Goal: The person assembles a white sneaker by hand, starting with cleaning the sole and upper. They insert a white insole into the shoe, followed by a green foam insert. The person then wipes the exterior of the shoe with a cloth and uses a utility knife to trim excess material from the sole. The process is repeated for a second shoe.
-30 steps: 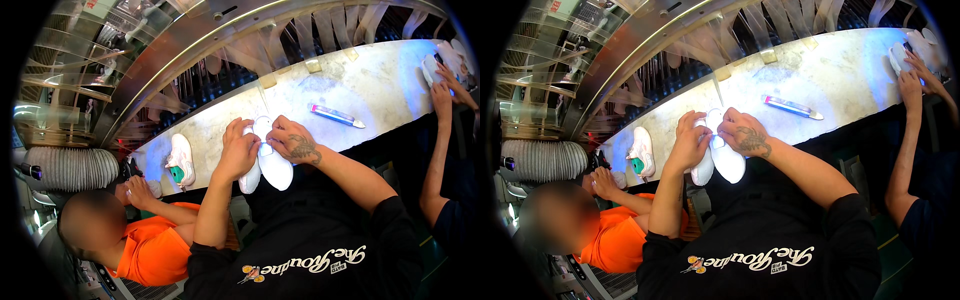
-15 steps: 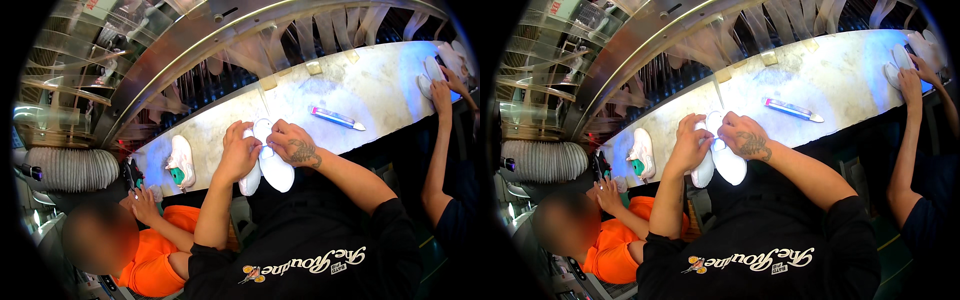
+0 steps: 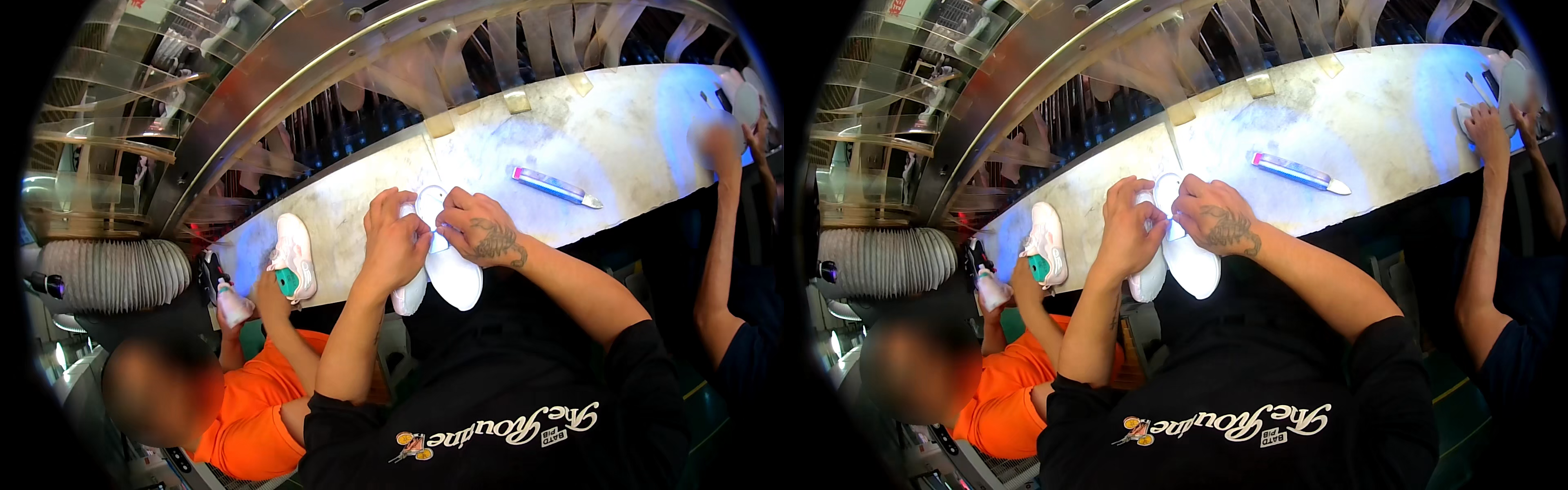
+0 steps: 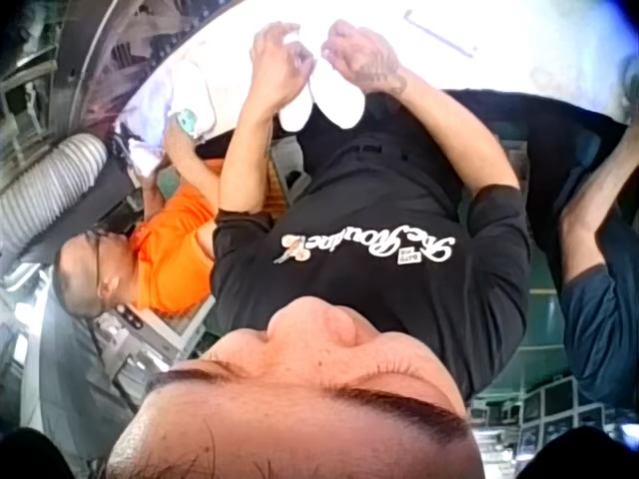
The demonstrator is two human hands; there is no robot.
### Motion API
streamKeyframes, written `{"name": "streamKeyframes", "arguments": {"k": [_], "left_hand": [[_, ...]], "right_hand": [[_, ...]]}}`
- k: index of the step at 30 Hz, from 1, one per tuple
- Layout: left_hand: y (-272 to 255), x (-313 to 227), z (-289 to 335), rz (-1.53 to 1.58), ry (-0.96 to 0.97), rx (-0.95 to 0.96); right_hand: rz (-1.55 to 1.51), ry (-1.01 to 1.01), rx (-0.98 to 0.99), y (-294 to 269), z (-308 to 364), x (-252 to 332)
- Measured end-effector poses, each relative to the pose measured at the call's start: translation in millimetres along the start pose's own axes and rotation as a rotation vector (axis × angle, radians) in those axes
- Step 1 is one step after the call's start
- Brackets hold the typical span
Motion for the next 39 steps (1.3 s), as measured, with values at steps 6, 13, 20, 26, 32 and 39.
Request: {"name": "streamKeyframes", "arguments": {"k": [6,13,20,26,32,39], "left_hand": [[2,1,-5,0.034,0.026,0.029],[1,-1,-8,-0.013,0.040,0.039],[-14,-6,22,-0.048,0.016,-0.176],[-16,-4,30,-0.034,-0.045,-0.292],[-14,-4,31,-0.078,0.013,-0.174],[-37,-9,15,-0.043,0.194,0.044]], "right_hand": [[0.055,-0.032,0.039,2,-2,0],[0.058,-0.067,0.077,4,0,-5],[-0.114,-0.002,-0.014,-9,11,-9],[-0.227,-0.002,-0.021,-7,13,-18],[-0.157,-0.019,-0.038,-6,13,-14],[-0.151,-0.025,-0.053,-6,12,-14]]}}
Point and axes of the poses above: each hand's wrist, its own z-axis away from the middle knuckle, its own y-axis out of the palm, x = y × z, the point moved 4 cm from there along -z, towards the middle knuckle, and after that the axes turned 1 degree about x, right-handed, at the moved point
